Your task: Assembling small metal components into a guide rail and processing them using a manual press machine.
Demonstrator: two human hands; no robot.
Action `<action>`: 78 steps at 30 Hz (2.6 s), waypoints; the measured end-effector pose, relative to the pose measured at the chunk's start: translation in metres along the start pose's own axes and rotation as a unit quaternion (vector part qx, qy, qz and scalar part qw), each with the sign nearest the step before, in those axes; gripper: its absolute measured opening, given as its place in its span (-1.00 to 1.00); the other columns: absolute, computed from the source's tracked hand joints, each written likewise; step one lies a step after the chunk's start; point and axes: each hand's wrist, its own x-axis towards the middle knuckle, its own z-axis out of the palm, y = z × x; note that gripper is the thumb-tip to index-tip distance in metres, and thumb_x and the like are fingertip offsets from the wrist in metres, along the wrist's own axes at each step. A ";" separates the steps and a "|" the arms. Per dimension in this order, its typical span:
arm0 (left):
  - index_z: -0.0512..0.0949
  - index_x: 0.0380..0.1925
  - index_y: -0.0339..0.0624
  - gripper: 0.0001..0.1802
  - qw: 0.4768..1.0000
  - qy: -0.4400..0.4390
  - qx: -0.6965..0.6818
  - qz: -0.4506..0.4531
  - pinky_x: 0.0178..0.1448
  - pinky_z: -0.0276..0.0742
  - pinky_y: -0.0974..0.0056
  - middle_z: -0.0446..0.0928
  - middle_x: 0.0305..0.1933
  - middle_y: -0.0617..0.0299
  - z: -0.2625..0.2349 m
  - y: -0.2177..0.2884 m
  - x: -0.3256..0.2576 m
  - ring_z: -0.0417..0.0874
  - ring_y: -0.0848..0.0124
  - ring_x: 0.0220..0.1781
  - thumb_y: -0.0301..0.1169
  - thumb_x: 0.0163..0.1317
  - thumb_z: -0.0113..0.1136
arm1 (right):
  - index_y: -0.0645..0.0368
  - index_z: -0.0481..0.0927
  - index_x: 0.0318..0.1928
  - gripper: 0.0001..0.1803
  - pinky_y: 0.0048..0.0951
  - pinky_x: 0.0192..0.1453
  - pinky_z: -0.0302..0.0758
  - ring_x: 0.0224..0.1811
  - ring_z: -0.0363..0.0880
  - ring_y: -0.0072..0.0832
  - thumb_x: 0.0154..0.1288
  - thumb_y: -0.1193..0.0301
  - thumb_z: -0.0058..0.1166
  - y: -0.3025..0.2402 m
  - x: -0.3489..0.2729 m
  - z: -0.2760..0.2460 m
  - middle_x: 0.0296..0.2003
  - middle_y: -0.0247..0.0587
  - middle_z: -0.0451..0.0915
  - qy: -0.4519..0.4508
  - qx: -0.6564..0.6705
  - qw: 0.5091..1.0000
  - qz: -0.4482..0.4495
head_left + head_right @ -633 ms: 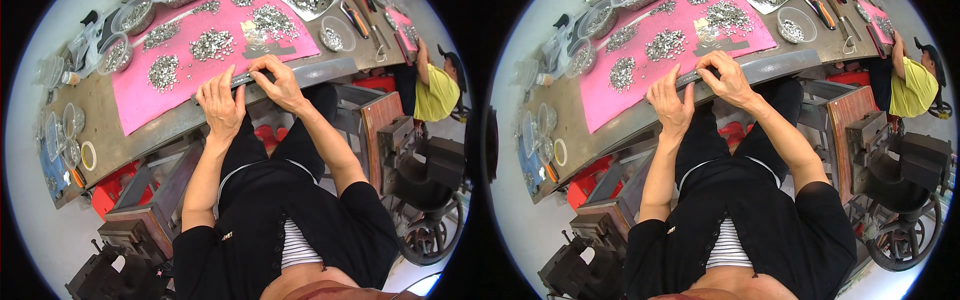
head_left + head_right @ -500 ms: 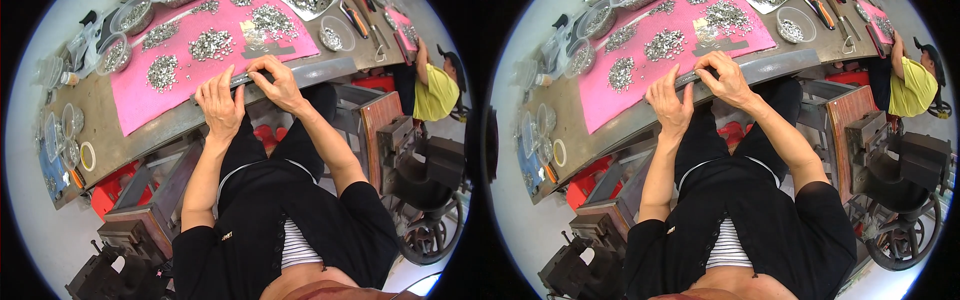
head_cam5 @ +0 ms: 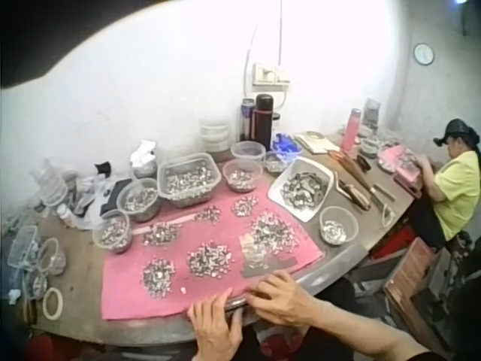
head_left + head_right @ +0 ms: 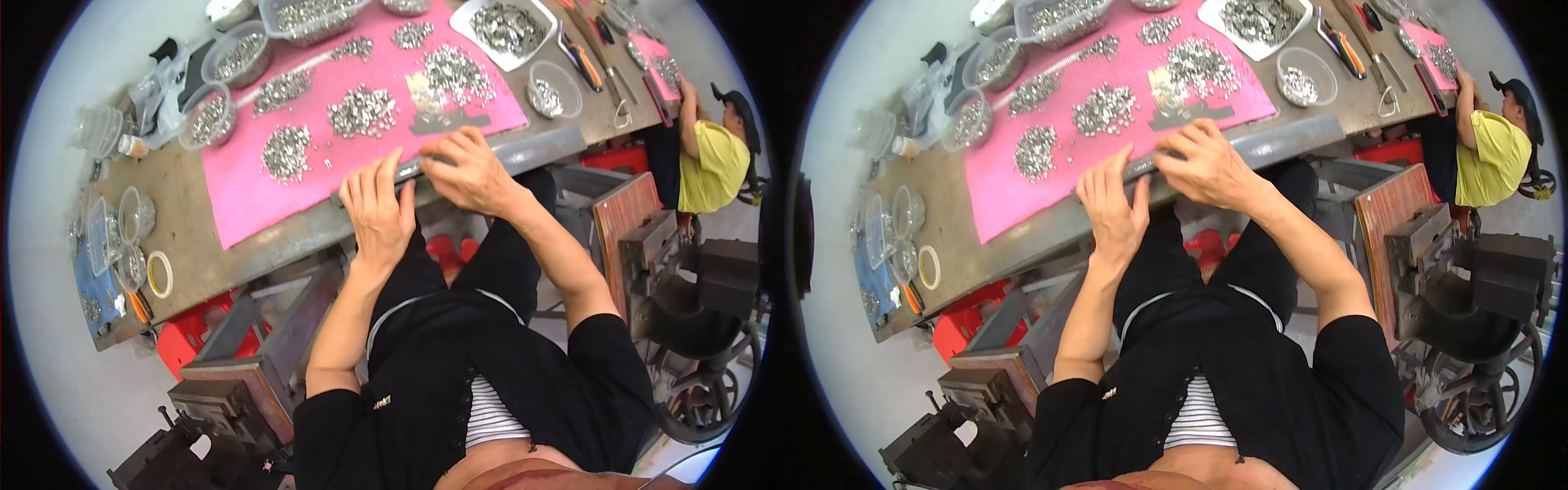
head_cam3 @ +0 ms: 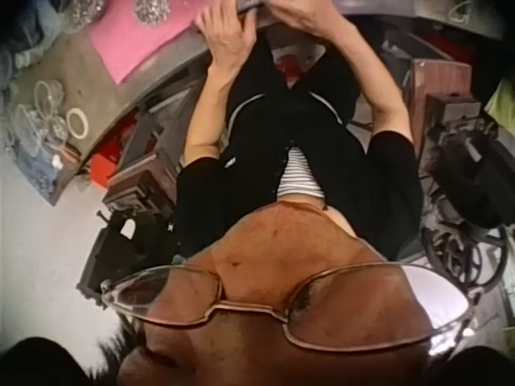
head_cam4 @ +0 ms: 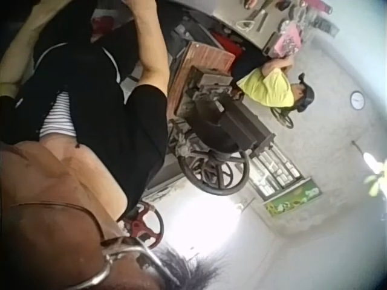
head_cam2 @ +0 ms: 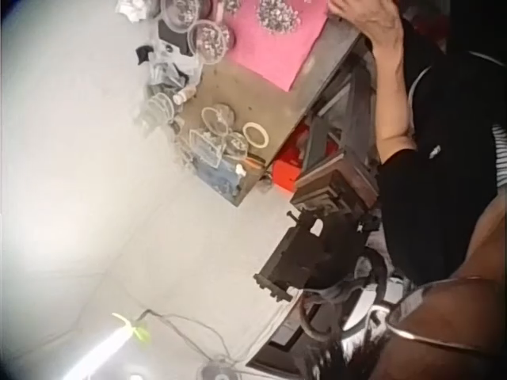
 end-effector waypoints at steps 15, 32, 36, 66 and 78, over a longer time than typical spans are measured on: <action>0.74 -0.23 0.08 -0.81 0.980 0.000 0.152 0.125 0.20 0.40 -0.14 0.64 -0.20 0.22 0.061 -0.124 0.188 0.66 0.19 -0.02 -0.22 0.21 0.26 | 0.08 0.78 -0.23 -0.79 -0.01 -0.10 0.63 -0.25 0.71 0.01 0.17 0.39 0.14 0.135 0.144 0.074 -0.33 0.03 0.73 -0.121 -0.030 0.963 0.238; 0.50 -0.24 -0.20 -0.93 0.986 -0.055 0.050 0.150 0.14 0.33 -0.01 0.52 -0.24 0.04 0.071 -0.139 0.202 0.53 0.05 -0.09 -0.51 0.31 0.15 | 0.15 0.63 -0.25 -0.86 -0.12 0.05 0.34 -0.07 0.54 -0.15 0.21 0.39 0.17 0.144 0.140 0.107 -0.23 -0.13 0.56 0.050 -0.052 0.980 0.188; 0.47 -0.24 -0.25 -0.93 0.994 -0.071 0.000 0.080 0.04 0.37 -0.06 0.52 -0.25 -0.05 0.044 -0.143 0.182 0.53 -0.04 -0.11 -0.54 0.30 0.12 | 0.23 0.61 -0.30 -0.84 -0.05 0.06 0.38 -0.08 0.58 -0.10 0.18 0.40 0.10 0.122 0.144 0.118 -0.24 -0.04 0.59 0.029 -0.031 0.982 0.185; 0.74 -0.21 0.07 -0.88 0.974 -0.173 0.058 0.131 0.33 0.19 -0.07 0.59 -0.27 0.34 -0.018 -0.066 0.085 0.58 0.31 -0.07 -0.28 0.30 0.32 | 0.18 0.66 -0.21 -0.85 -0.12 -0.17 0.56 -0.30 0.65 -0.06 0.21 0.46 0.27 0.043 0.049 0.030 -0.33 -0.09 0.62 -0.020 0.194 0.967 0.163; 0.68 -0.23 -0.05 -0.89 0.974 -0.161 0.077 0.139 0.35 0.20 -0.06 0.60 -0.27 0.32 -0.018 -0.063 0.079 0.58 0.28 -0.06 -0.34 0.30 0.31 | 0.24 0.66 -0.22 -0.86 -0.24 -0.21 0.52 -0.33 0.62 -0.18 0.28 0.43 0.26 0.039 0.049 0.031 -0.38 -0.11 0.57 -0.024 0.051 0.994 0.090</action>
